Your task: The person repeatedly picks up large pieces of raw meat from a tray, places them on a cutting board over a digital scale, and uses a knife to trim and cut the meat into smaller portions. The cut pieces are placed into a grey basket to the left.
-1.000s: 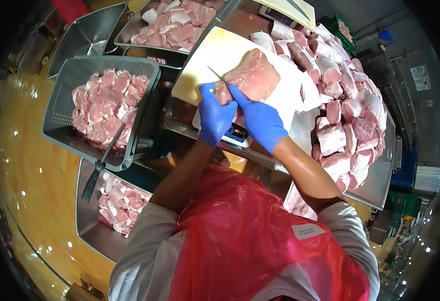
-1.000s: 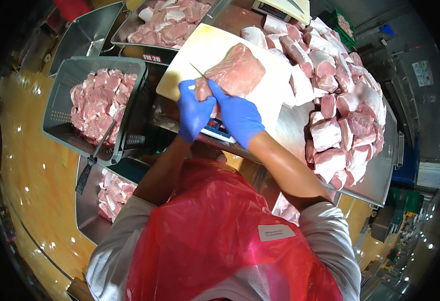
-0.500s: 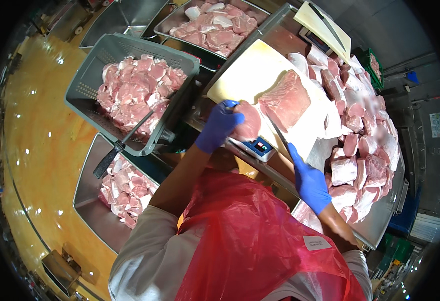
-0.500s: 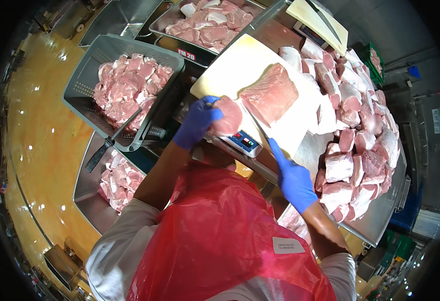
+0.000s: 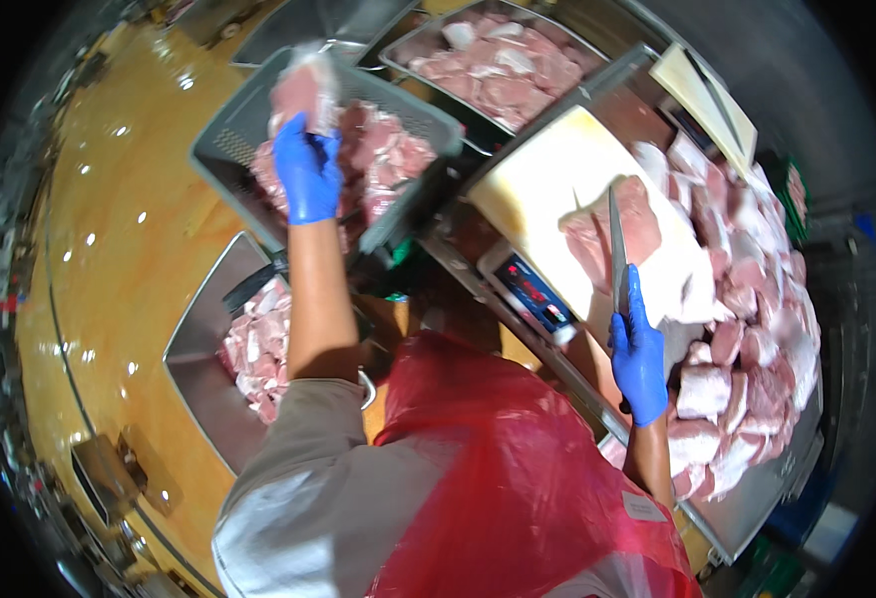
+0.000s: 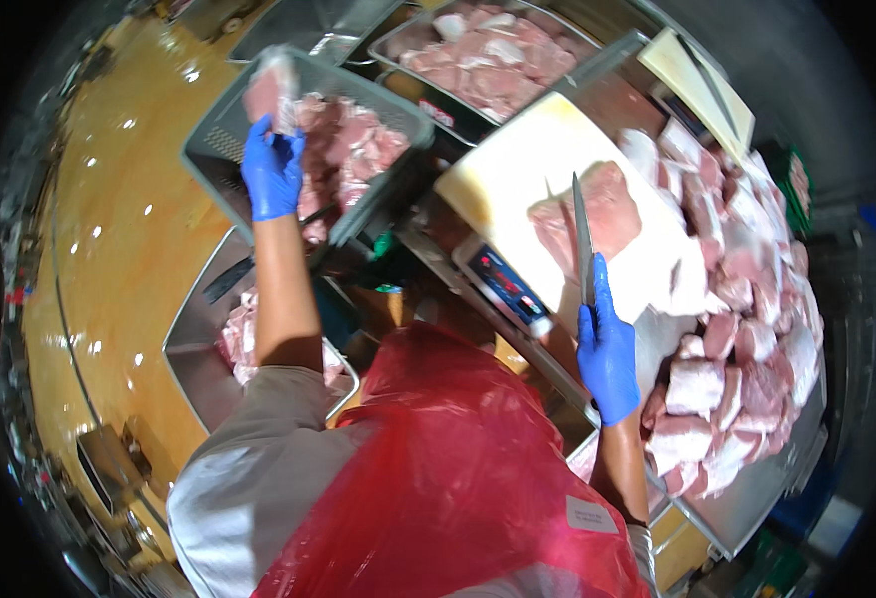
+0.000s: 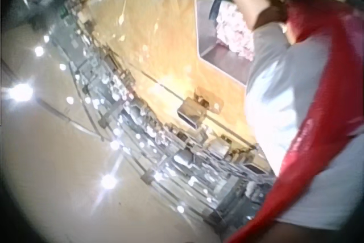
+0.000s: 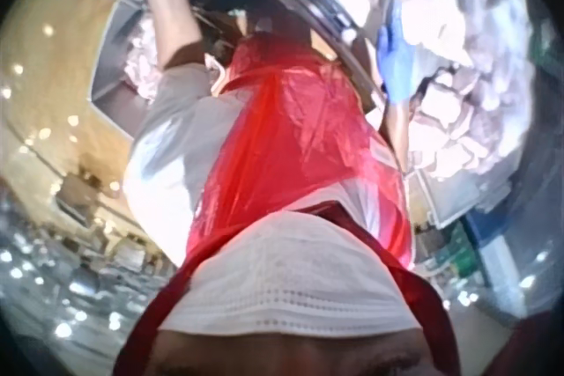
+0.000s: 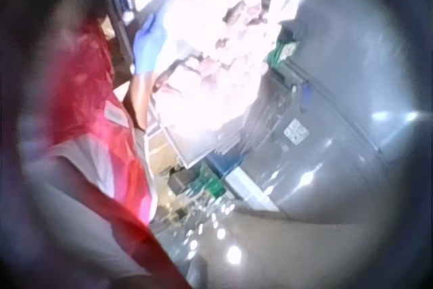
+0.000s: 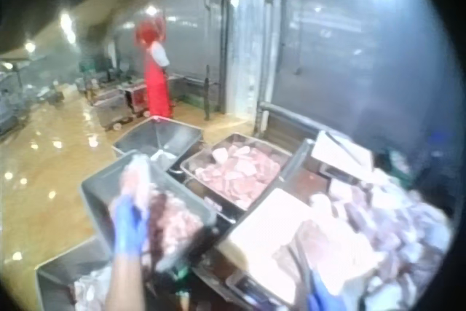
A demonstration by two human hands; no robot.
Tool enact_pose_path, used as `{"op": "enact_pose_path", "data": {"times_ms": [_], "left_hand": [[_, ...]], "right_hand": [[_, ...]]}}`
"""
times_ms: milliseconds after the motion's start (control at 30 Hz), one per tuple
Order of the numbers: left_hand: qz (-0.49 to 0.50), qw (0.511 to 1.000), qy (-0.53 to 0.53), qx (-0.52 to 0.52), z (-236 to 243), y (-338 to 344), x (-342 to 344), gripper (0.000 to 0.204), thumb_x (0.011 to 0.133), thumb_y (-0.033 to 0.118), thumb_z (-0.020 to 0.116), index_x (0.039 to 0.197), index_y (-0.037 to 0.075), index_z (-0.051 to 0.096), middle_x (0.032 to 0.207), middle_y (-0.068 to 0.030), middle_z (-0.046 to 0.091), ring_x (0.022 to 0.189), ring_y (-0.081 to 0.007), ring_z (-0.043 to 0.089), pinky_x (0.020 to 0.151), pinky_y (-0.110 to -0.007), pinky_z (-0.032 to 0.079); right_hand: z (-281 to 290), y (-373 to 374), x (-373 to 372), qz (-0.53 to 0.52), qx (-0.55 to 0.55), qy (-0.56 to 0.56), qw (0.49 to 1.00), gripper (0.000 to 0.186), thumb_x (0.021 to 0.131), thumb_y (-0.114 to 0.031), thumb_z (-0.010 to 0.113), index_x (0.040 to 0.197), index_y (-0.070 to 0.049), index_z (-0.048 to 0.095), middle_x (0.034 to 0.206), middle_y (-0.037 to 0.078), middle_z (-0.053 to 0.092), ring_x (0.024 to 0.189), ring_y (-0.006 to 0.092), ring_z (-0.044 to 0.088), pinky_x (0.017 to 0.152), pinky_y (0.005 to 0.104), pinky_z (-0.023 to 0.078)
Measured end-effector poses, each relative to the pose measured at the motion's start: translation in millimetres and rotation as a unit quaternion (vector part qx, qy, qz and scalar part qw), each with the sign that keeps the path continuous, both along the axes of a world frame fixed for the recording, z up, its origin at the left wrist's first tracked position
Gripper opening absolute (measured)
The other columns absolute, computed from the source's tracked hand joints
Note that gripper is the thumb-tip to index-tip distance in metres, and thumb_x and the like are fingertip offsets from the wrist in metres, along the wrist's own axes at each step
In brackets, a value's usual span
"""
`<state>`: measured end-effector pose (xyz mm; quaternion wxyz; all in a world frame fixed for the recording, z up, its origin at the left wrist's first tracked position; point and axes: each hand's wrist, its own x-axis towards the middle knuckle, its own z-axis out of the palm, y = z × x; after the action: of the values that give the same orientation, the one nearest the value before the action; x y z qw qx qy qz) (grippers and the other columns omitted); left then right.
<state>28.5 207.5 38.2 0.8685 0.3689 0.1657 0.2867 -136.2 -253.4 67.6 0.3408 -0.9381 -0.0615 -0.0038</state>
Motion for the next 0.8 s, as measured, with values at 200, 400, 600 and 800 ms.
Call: {"op": "enact_pose_path", "data": {"times_ms": [200,400,600,800], "left_hand": [[-0.085,0.723,-0.123,0.674,-33.4,-144.9,-15.5,0.022,0.089,0.006,0.064,0.111,0.006,0.066,0.108,-0.0102,0.068,0.094,-0.0215,0.068,0.081,-0.035,0.056],[-0.237,0.650,-0.299,0.657,-68.3,-237.7,4.7,0.035,0.083,0.006,0.070,0.118,0.001,0.067,0.116,-0.0147,0.069,0.102,-0.0287,0.071,0.086,-0.036,0.058],[-0.283,0.734,-0.142,0.601,-44.2,-263.0,-48.7,0.030,0.079,0.011,0.071,0.108,0.002,0.070,0.099,-0.0176,0.071,0.089,-0.0367,0.069,0.081,-0.042,0.056],[-0.238,0.701,-0.129,0.660,-48.2,-260.1,-40.6,0.016,0.079,0.010,0.073,0.094,0.004,0.071,0.089,-0.0142,0.071,0.082,-0.0344,0.068,0.073,-0.042,0.055]], "right_hand": [[16.3,-31.8,-6.5,-0.193,0.038,0.019,0.980,0.076,0.098,-0.001,0.052,0.163,-0.021,0.021,0.070,0.013,0.061,0.059,0.0196,0.060,0.059,0.0362,0.050],[13.2,-0.1,-17.0,-0.149,0.069,-0.004,0.986,0.084,0.093,0.002,0.051,0.164,-0.016,0.010,0.074,0.024,0.063,0.060,0.0413,0.063,0.060,0.0484,0.050],[-5.6,34.5,-19.2,-0.042,-0.007,0.018,0.999,0.093,0.085,0.004,0.056,0.163,-0.011,0.008,0.079,0.026,0.064,0.067,0.0422,0.064,0.065,0.0513,0.052],[-12.8,60.4,38.5,-0.029,-0.065,-0.018,0.997,0.095,0.082,0.005,0.056,0.163,-0.011,0.010,0.082,0.027,0.065,0.070,0.0435,0.064,0.064,0.0530,0.049]]}}
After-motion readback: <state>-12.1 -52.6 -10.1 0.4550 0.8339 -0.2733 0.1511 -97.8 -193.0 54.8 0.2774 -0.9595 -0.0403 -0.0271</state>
